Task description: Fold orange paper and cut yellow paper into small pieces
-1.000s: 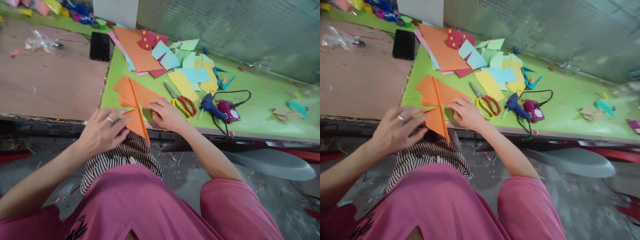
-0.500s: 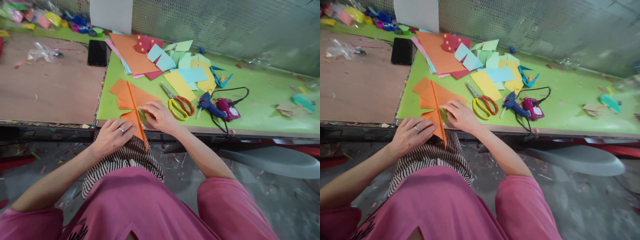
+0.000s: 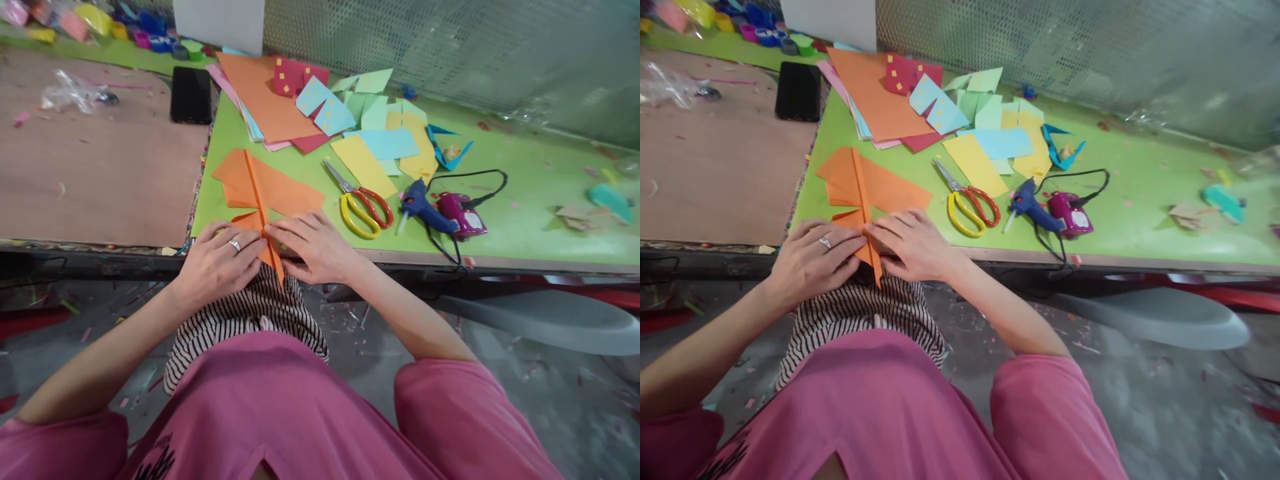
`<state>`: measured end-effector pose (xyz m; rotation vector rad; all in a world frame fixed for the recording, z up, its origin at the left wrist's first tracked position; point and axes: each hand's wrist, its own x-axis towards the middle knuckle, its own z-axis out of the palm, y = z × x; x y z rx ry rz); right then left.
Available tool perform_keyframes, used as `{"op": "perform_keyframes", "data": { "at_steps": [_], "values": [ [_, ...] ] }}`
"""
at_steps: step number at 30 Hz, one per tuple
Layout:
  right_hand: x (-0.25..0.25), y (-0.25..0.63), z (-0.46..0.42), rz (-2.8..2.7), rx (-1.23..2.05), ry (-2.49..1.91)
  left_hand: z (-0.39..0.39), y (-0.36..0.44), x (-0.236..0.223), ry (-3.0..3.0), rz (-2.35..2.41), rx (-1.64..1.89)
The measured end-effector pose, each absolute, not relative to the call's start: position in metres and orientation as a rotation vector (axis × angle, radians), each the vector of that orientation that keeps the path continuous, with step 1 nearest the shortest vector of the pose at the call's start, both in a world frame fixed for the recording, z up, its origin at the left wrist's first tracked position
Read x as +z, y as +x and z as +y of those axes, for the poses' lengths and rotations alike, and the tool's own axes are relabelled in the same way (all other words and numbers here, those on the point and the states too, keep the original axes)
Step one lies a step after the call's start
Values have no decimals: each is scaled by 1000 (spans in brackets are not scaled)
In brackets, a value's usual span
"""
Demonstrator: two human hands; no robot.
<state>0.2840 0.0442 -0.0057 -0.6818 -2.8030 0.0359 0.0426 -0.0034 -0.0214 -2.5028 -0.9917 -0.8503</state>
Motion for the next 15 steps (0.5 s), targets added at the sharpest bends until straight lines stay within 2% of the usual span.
{"op": "perform_keyframes", "data": {
  "at_steps": [4,9,15],
  "values": [
    [-8,280,43,-2829,-55,-671,-11,34,-20,-2553,-1028,-851],
    [-12,280,44,-2808,-60,-656,-15,24,-24,-2536,-1414,-815],
    [-9,279,43,-2804,-117,-652,-7,22,-27,-2638,-1211,-706]
  ]
}}
